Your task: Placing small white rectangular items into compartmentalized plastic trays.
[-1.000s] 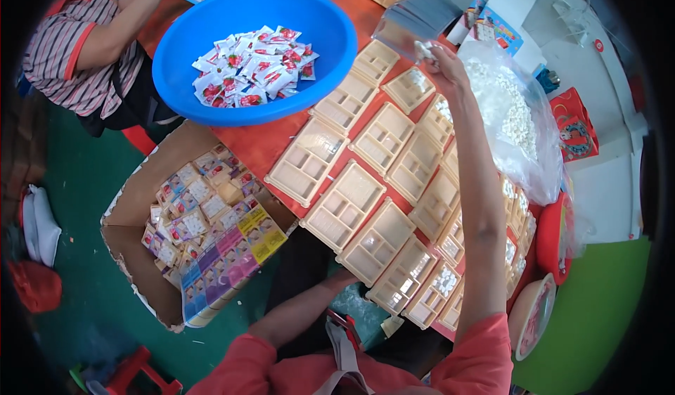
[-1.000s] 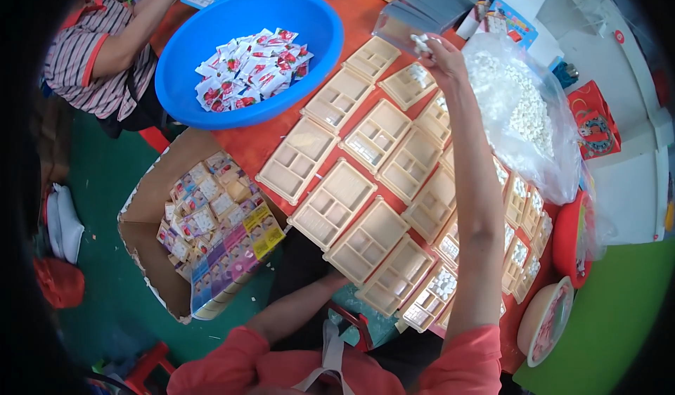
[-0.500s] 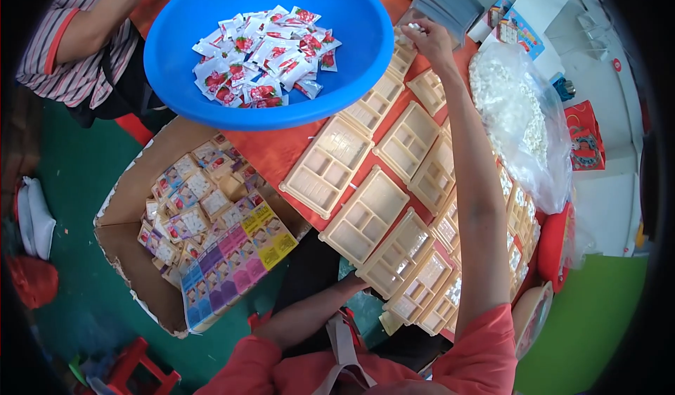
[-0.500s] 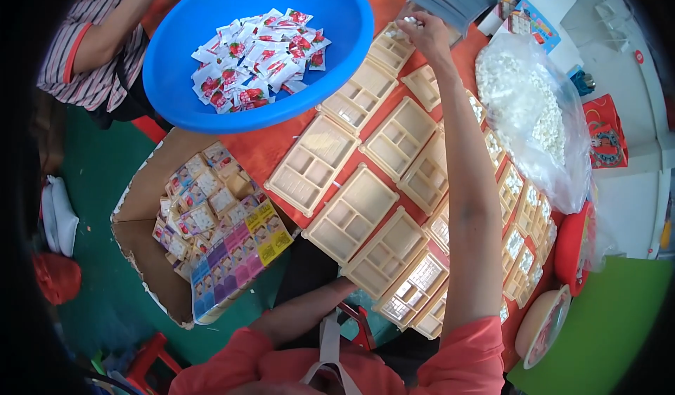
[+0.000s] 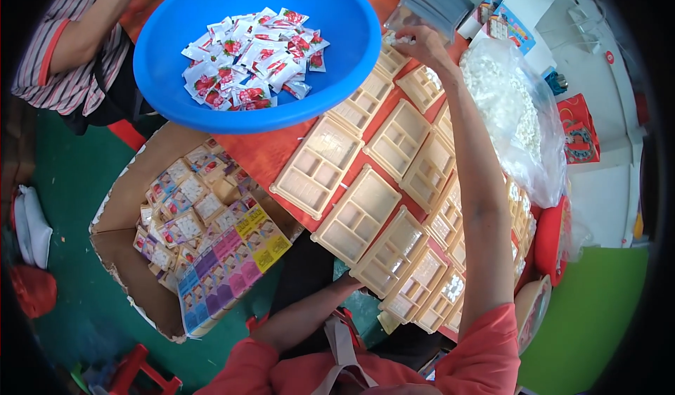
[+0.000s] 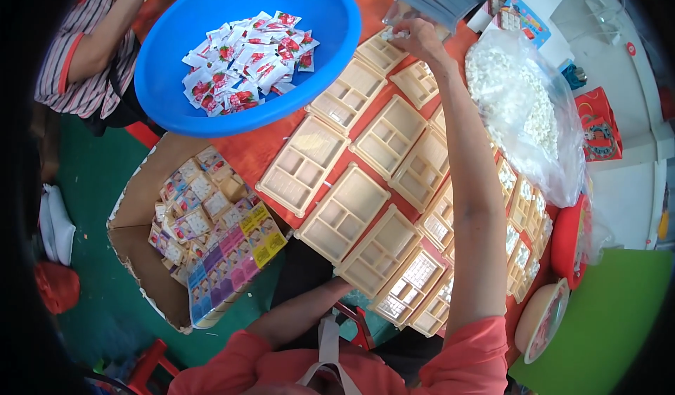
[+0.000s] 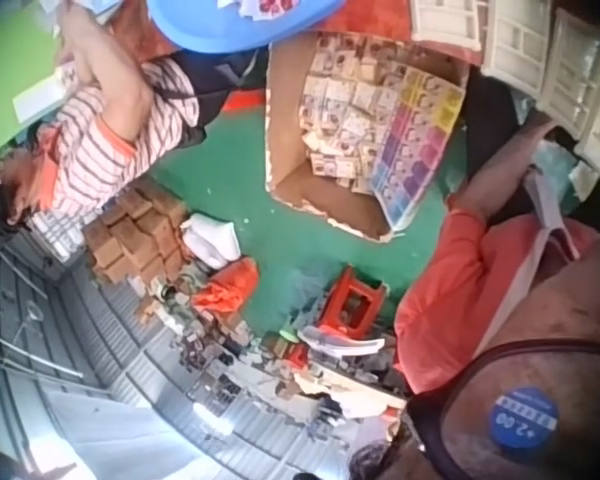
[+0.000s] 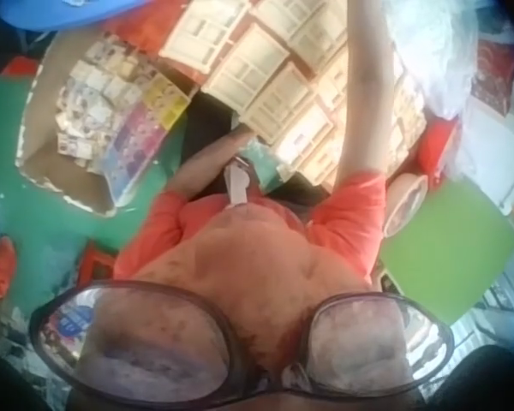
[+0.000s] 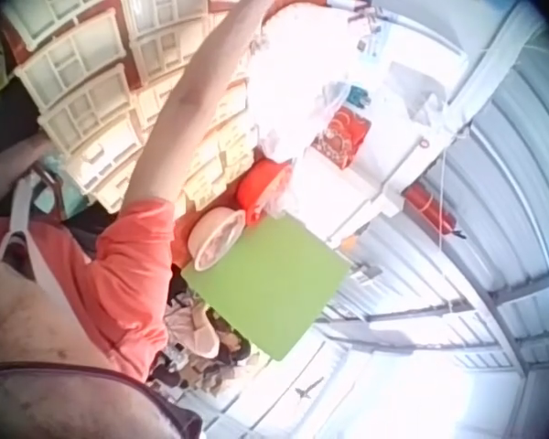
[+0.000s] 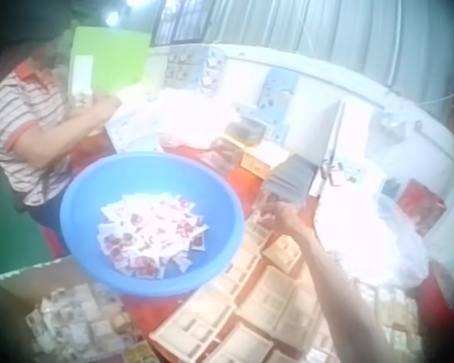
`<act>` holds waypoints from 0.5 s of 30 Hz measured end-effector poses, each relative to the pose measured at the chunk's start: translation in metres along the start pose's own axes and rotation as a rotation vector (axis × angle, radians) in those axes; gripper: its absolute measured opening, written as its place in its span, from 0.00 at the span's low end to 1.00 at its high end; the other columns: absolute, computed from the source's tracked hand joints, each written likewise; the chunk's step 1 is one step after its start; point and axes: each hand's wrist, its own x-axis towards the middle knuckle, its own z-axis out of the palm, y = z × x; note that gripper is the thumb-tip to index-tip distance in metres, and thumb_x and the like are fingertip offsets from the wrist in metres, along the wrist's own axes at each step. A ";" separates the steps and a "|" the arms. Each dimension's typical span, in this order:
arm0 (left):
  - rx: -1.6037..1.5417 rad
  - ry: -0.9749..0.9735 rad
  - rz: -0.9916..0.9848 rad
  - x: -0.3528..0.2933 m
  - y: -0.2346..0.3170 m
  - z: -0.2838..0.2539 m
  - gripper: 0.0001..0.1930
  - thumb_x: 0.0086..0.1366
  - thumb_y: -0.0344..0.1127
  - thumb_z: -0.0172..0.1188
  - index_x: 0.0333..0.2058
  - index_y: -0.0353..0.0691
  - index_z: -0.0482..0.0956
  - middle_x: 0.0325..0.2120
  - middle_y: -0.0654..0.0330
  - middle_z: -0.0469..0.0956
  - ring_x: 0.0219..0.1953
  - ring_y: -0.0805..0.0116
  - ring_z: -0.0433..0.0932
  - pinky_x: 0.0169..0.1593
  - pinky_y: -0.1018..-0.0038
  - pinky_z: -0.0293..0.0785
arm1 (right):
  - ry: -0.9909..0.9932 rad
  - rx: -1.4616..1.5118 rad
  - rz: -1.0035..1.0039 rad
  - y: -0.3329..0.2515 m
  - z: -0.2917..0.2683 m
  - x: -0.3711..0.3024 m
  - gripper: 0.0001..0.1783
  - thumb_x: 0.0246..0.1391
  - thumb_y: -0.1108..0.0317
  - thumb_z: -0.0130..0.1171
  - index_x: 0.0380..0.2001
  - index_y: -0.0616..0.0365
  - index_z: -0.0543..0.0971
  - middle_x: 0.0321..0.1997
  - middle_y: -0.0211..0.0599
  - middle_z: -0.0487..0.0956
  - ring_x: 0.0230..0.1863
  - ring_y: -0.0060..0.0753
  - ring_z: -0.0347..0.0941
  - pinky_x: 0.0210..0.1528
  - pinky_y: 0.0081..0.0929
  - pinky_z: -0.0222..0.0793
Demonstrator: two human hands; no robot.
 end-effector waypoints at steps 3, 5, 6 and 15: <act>-0.324 -0.236 0.006 0.009 -0.007 -0.016 0.26 0.72 0.51 0.39 0.61 0.44 0.61 0.57 0.56 0.67 0.57 0.60 0.67 0.61 0.61 0.66 | 0.011 0.054 -0.027 0.015 -0.004 0.000 0.16 0.47 0.65 0.63 0.40 0.58 0.81 0.36 0.40 0.79 0.33 0.29 0.75 0.36 0.25 0.68; -0.272 -0.303 0.010 0.013 -0.004 -0.025 0.27 0.71 0.52 0.39 0.62 0.44 0.59 0.58 0.55 0.65 0.58 0.60 0.65 0.61 0.61 0.64 | 0.101 0.136 -0.031 0.019 -0.005 0.000 0.15 0.48 0.66 0.62 0.40 0.58 0.80 0.33 0.39 0.79 0.32 0.27 0.75 0.36 0.24 0.68; -0.245 -0.335 0.014 0.017 -0.003 -0.029 0.27 0.71 0.53 0.39 0.63 0.44 0.57 0.59 0.55 0.64 0.59 0.60 0.64 0.62 0.60 0.64 | 0.101 0.138 -0.030 0.017 -0.006 -0.001 0.15 0.48 0.66 0.62 0.40 0.58 0.80 0.33 0.39 0.79 0.32 0.27 0.75 0.36 0.24 0.68; 0.002 -0.627 0.037 0.028 0.007 -0.077 0.33 0.70 0.57 0.37 0.67 0.46 0.47 0.65 0.54 0.53 0.65 0.57 0.57 0.64 0.57 0.59 | 0.202 -0.219 -0.291 0.011 0.001 -0.009 0.20 0.44 0.67 0.64 0.43 0.58 0.79 0.39 0.40 0.79 0.36 0.37 0.75 0.40 0.31 0.70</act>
